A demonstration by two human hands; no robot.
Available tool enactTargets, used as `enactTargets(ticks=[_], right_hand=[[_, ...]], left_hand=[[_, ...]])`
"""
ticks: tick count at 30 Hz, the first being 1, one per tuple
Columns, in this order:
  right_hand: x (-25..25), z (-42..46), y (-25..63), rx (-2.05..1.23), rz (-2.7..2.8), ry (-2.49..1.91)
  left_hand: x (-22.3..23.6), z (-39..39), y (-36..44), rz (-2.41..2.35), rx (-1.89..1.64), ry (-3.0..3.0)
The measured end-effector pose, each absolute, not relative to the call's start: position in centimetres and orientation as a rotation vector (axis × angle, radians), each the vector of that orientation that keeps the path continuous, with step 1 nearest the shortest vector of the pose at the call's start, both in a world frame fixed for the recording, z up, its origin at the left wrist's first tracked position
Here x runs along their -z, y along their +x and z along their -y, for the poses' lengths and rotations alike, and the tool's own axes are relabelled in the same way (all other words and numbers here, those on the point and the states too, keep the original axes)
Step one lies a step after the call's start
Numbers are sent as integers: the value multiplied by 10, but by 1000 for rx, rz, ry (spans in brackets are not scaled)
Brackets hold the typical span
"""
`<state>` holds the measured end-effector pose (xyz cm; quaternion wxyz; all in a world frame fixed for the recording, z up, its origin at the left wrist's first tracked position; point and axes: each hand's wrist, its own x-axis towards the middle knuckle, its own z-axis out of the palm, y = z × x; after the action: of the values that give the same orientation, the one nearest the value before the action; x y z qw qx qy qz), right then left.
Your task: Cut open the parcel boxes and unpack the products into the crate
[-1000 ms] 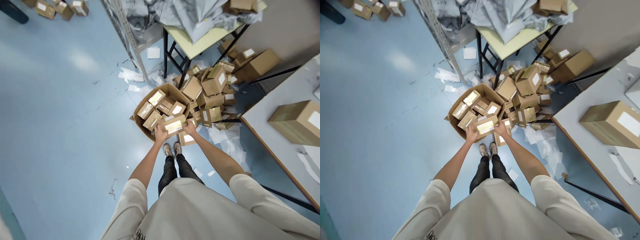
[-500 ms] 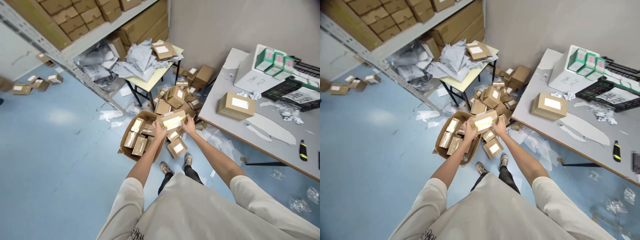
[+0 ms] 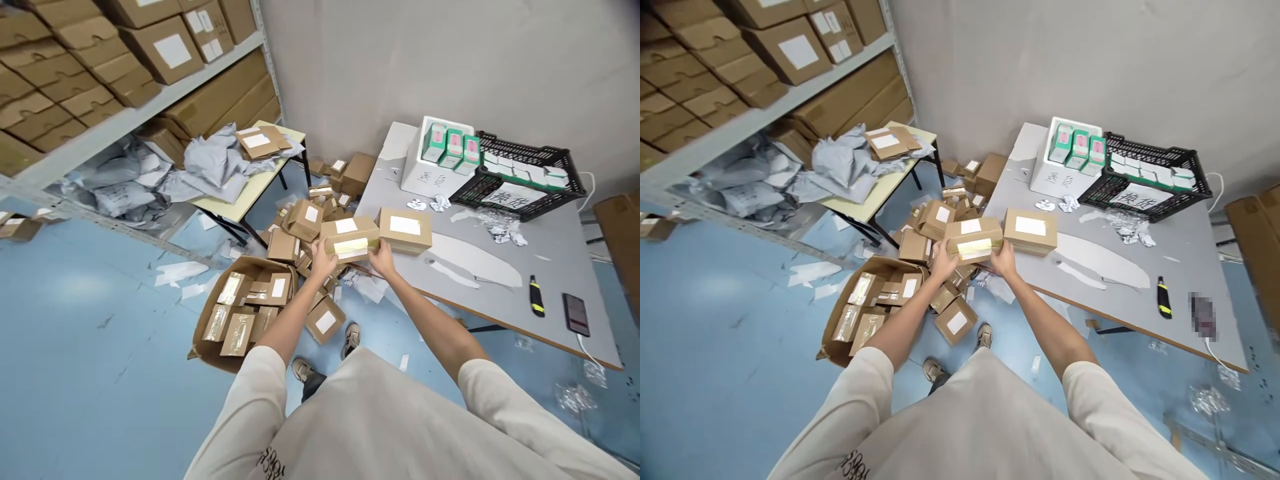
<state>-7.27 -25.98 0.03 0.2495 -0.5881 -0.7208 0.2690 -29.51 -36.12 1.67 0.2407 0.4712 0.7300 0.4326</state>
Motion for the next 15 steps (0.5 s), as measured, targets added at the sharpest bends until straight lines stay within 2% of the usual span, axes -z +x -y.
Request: enactTargets(ticks=[9,15], right_hand=[[27,214,-2,-861,1951,-1712],[21,209,1,-718,1848,-1702]], left_hand=[[1,287,-242,-1967,-1095,1280],[16,272,-217,-1877,-942,1243]])
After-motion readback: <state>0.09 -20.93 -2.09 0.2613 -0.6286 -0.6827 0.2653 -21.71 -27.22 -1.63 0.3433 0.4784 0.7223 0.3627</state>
